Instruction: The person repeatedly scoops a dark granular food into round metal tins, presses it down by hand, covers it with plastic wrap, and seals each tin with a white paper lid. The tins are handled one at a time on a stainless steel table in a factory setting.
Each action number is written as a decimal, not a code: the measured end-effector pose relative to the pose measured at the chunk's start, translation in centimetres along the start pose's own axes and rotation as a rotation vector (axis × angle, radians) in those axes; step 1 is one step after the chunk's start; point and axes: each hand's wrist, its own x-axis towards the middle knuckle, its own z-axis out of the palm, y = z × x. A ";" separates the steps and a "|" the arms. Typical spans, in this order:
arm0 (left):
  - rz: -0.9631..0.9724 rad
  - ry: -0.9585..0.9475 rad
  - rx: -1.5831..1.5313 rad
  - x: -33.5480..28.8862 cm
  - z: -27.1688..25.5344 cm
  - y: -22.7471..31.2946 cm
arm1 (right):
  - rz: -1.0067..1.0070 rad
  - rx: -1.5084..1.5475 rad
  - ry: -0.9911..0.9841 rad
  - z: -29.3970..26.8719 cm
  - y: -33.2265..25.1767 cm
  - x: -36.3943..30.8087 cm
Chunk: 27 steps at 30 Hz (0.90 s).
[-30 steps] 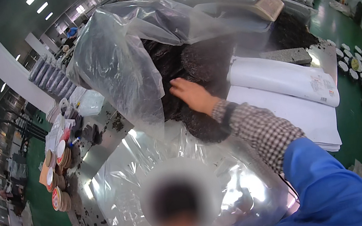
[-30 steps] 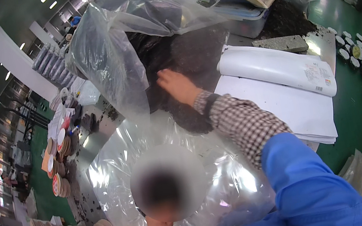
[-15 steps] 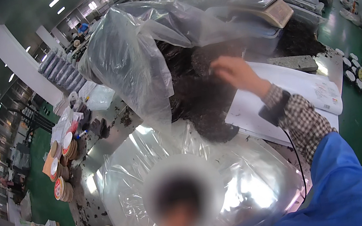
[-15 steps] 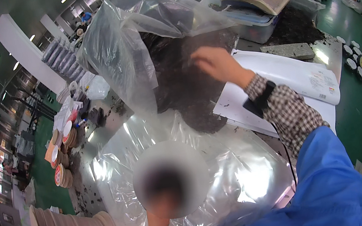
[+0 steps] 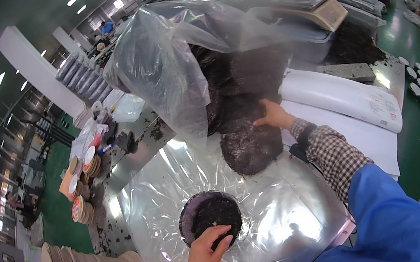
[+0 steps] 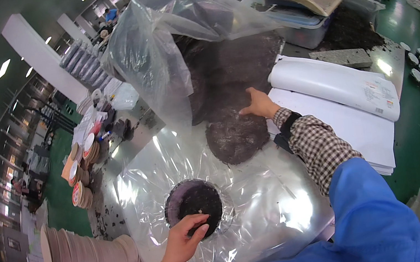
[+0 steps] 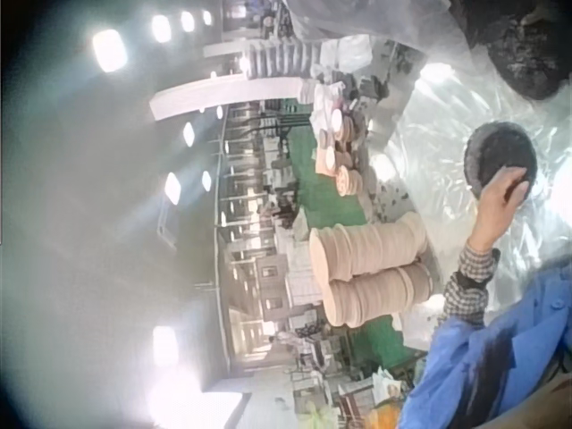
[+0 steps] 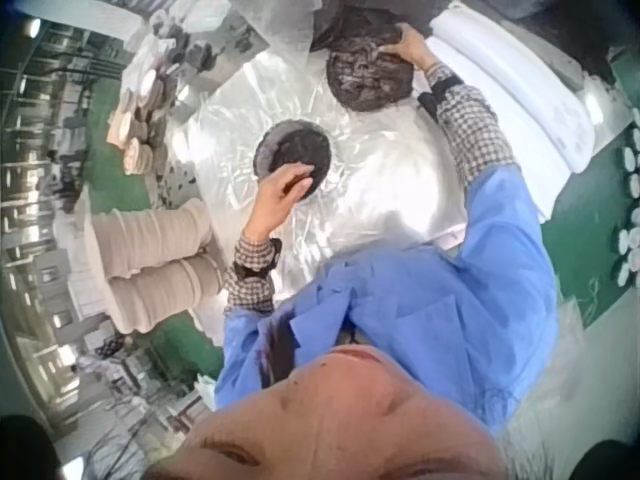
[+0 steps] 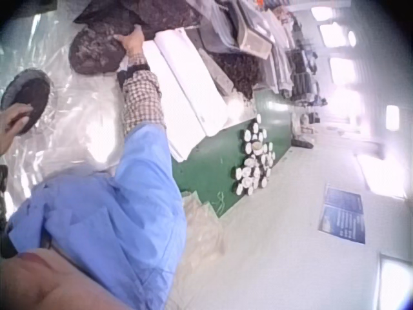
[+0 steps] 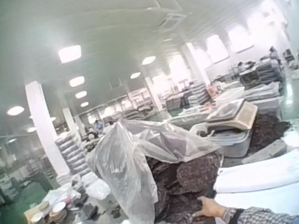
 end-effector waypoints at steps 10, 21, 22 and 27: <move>-0.095 0.359 -0.471 4.2 -1.5 -2.2 | 0.019 1.095 -0.207 -7.5 -19.5 -7.5; -0.103 0.335 -0.989 3.4 -2.4 -4.2 | 0.235 1.125 -0.641 -7.4 -22.9 -9.5; -0.116 0.305 -0.958 2.8 -2.9 -3.9 | 0.271 1.153 -0.780 -7.5 -22.7 -9.0; -0.022 0.352 -0.556 1.7 -5.4 -2.1 | 0.068 0.267 -0.860 -3.2 -23.4 -8.4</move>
